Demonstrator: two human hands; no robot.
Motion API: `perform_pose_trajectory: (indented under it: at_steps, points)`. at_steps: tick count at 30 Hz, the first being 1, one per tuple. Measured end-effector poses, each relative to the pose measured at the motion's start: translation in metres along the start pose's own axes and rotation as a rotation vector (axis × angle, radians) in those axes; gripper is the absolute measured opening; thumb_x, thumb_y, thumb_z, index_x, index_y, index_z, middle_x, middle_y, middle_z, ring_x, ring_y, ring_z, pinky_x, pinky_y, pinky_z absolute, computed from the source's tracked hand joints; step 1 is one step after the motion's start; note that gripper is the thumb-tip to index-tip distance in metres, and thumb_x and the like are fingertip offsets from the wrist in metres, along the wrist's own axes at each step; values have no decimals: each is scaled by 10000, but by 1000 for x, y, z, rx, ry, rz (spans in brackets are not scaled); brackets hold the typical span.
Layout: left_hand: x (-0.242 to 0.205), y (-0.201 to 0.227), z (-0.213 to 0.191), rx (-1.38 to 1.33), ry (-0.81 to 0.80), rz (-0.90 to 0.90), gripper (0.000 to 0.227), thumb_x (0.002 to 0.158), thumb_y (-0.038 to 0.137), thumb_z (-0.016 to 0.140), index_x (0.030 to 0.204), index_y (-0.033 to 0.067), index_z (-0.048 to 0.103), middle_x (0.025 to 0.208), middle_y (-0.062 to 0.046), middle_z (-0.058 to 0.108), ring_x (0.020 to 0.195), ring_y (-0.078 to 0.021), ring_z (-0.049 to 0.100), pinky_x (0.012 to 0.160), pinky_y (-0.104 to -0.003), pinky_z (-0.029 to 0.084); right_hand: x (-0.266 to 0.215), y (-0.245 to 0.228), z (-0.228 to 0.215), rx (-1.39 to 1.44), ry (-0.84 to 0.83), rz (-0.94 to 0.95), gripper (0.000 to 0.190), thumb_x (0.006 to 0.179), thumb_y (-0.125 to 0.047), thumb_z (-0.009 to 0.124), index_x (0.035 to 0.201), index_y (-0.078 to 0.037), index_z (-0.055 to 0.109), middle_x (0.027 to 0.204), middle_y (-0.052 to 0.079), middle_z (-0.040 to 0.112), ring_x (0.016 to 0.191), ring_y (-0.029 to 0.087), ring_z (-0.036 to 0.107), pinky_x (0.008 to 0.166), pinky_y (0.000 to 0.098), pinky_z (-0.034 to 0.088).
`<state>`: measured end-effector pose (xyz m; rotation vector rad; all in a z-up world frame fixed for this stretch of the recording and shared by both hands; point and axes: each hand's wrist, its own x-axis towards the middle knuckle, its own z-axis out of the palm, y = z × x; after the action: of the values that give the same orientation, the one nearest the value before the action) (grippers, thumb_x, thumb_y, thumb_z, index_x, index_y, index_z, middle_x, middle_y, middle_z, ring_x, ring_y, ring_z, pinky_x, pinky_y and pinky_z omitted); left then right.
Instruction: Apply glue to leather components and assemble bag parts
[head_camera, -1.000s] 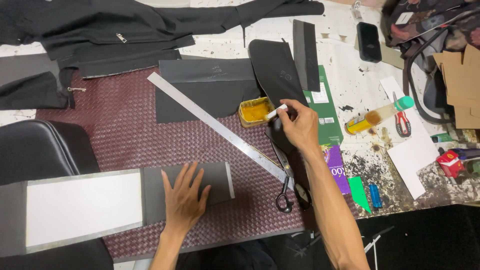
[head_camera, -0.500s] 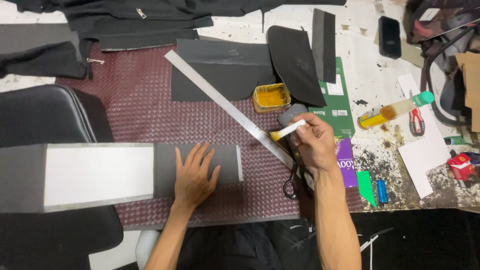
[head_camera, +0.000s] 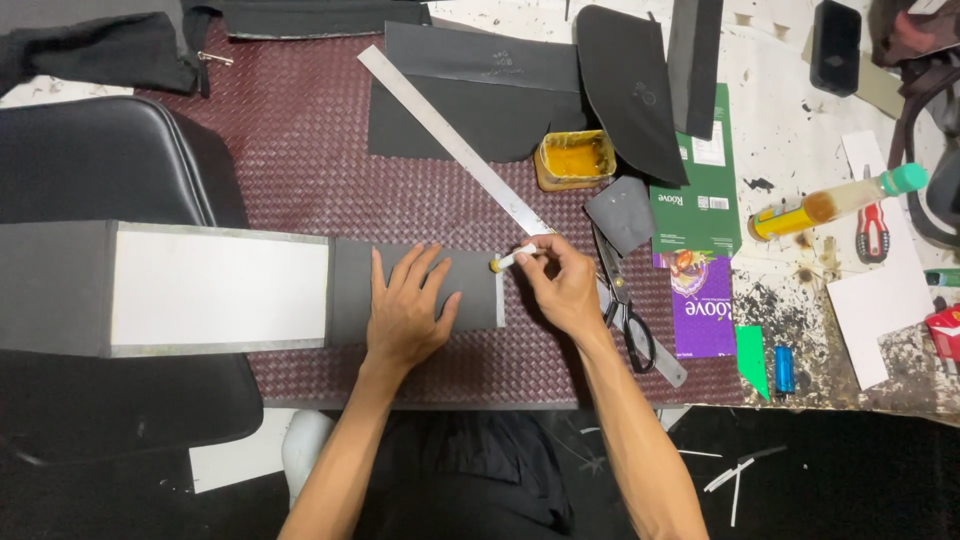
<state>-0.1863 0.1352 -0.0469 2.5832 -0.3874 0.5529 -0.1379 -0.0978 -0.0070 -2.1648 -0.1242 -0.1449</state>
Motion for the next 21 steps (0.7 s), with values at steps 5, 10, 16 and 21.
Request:
perform_pose_trajectory:
  at_steps: [5, 10, 16, 21]
  points:
    - [1, 1, -3, 3, -8, -1, 403, 967, 369, 622, 1258, 101, 700, 1354, -121, 661, 1327, -323, 580, 1176, -716, 204, 0, 0, 5, -6, 7, -81, 126, 895, -155, 796, 999, -93, 760, 719, 93, 732, 573, 200, 631, 567, 330, 501]
    - [1, 0, -2, 0, -3, -9, 413, 953, 369, 637, 1262, 103, 699, 1361, -119, 659, 1329, -320, 579, 1176, -718, 200, -19, -6, 1, -67, -40, -139, 173, 875, -157, 817, 1007, -61, 759, 833, 121, 777, 624, 240, 702, 576, 355, 538]
    - [2, 0, -2, -3, -1, -1, 405, 954, 356, 634, 1255, 94, 697, 1347, -124, 662, 1320, -325, 585, 1172, -722, 215, -51, -18, -7, -61, -90, -214, 133, 883, -144, 799, 954, -39, 756, 840, 141, 789, 575, 279, 693, 565, 386, 555]
    - [2, 0, -1, 0, 9, 6, 402, 946, 347, 652, 1254, 92, 698, 1348, -131, 663, 1320, -334, 585, 1163, -724, 225, -50, -14, -4, -88, -47, -295, 137, 881, -136, 810, 961, -49, 741, 875, 111, 792, 593, 272, 697, 567, 384, 559]
